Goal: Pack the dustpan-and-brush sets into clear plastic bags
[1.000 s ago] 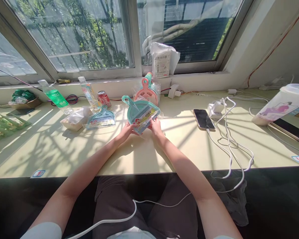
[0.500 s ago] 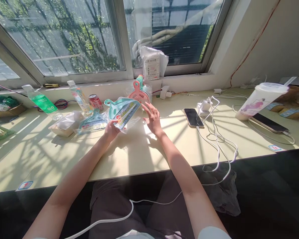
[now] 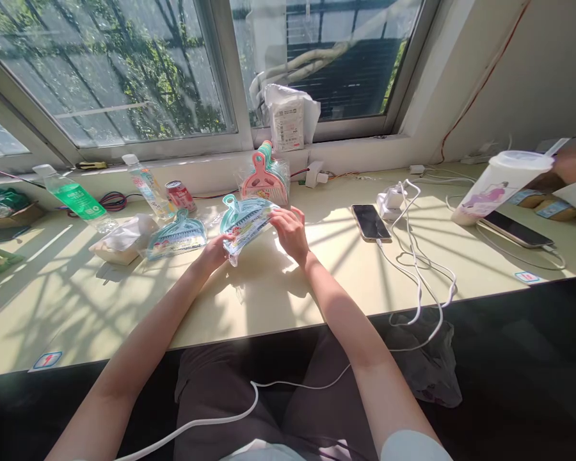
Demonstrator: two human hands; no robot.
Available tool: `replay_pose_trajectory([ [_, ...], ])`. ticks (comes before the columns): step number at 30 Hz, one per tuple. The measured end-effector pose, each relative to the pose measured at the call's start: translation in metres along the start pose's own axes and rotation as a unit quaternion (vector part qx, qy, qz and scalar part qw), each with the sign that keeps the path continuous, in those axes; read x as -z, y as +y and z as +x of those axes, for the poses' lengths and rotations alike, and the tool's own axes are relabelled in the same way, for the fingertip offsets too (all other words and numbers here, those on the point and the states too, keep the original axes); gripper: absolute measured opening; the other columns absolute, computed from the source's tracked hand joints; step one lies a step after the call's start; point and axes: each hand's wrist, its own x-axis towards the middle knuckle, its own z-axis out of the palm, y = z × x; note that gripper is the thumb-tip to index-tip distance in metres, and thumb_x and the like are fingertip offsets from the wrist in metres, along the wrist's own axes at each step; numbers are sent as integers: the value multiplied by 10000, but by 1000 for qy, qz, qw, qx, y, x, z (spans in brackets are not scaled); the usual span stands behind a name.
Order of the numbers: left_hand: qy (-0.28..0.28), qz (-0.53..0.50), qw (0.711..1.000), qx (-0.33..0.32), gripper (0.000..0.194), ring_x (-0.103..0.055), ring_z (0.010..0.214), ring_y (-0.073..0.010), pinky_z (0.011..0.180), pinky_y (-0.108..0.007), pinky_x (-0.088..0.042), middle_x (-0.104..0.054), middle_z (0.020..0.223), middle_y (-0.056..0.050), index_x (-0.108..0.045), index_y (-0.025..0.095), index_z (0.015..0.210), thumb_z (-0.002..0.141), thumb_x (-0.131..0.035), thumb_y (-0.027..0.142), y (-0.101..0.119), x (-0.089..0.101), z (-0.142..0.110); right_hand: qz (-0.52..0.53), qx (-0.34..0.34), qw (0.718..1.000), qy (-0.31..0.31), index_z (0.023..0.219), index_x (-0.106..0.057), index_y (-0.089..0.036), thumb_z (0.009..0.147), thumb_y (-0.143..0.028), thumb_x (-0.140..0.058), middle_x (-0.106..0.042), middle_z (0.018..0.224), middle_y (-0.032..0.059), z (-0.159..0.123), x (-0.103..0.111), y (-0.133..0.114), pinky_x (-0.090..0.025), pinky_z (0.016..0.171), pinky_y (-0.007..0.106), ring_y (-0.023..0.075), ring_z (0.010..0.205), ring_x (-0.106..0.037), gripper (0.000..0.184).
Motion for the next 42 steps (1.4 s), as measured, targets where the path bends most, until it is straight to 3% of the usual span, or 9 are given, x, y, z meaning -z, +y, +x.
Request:
replay_pose_trajectory([
  [3,-17,4,999,45,207,-592,469,-177,467,-282,-485,-604,526,-4,-706,231,835,903,-783,411,2,0,-2,-9,18,1000,-20,955,-741,-310,1145,-332,-490,-847,1285,38,0,-2,3,-278,1344,559,296,1390,-706,315],
  [8,-50,14,997,57,318,-634,512,-171,469,-274,-434,-699,657,-29,-727,199,922,822,-876,462,-1,6,-2,-31,-26,998,-55,936,-783,-296,1116,-318,-549,-885,1099,49,3,-8,18,-397,1207,531,302,1054,-813,295],
  [16,-96,62,990,77,376,-657,574,-139,478,-229,-319,-746,778,-11,-693,183,1041,726,-888,245,3,4,-9,-33,-37,998,32,903,-825,-286,1092,-492,-653,-863,1152,71,6,-10,30,-465,1136,528,320,1111,-771,328],
  [22,-61,29,995,72,310,-580,497,-123,439,-237,-377,-734,724,-29,-719,149,962,678,-813,227,5,-8,-12,49,-52,997,25,872,-818,-278,1092,-846,-349,-809,1113,110,8,-3,37,-531,1113,527,344,1166,-723,768],
  [26,4,-13,998,62,178,-472,432,-101,416,-232,-384,-609,598,15,-681,174,857,708,-761,230,7,-6,-9,121,-45,990,-51,1144,-848,-274,980,-1013,-215,-787,1306,120,11,-1,39,-503,1196,547,364,1325,-669,987],
  [31,60,-14,996,71,117,-443,435,-96,414,-221,-396,-557,584,30,-644,232,838,799,-755,229,10,0,-7,64,-30,991,-111,1457,-753,-325,863,-913,-743,-696,1535,121,11,-5,34,-427,1284,617,419,1489,-535,836],
  [35,35,11,997,67,171,-501,450,-110,429,-233,-398,-629,643,2,-727,211,994,835,-784,239,8,0,-5,69,-18,992,-105,1107,-891,-342,1039,-707,-682,-789,1364,85,9,-8,32,-453,1257,600,379,1384,-609,427],
  [39,-2,34,995,90,240,-576,499,-118,446,-221,-400,-680,691,-14,-755,165,1042,816,-830,196,7,-1,-5,74,-76,993,-42,845,-881,-320,1062,-597,-692,-833,1110,85,7,-9,35,-507,1195,604,356,1208,-686,399],
  [42,-26,61,992,108,232,-603,499,-108,431,-204,-350,-724,740,-32,-737,142,1002,811,-867,164,7,-2,-7,77,-108,991,11,828,-876,-308,1005,-574,-774,-800,1194,98,4,-12,37,-530,1199,604,357,1242,-686,336],
])
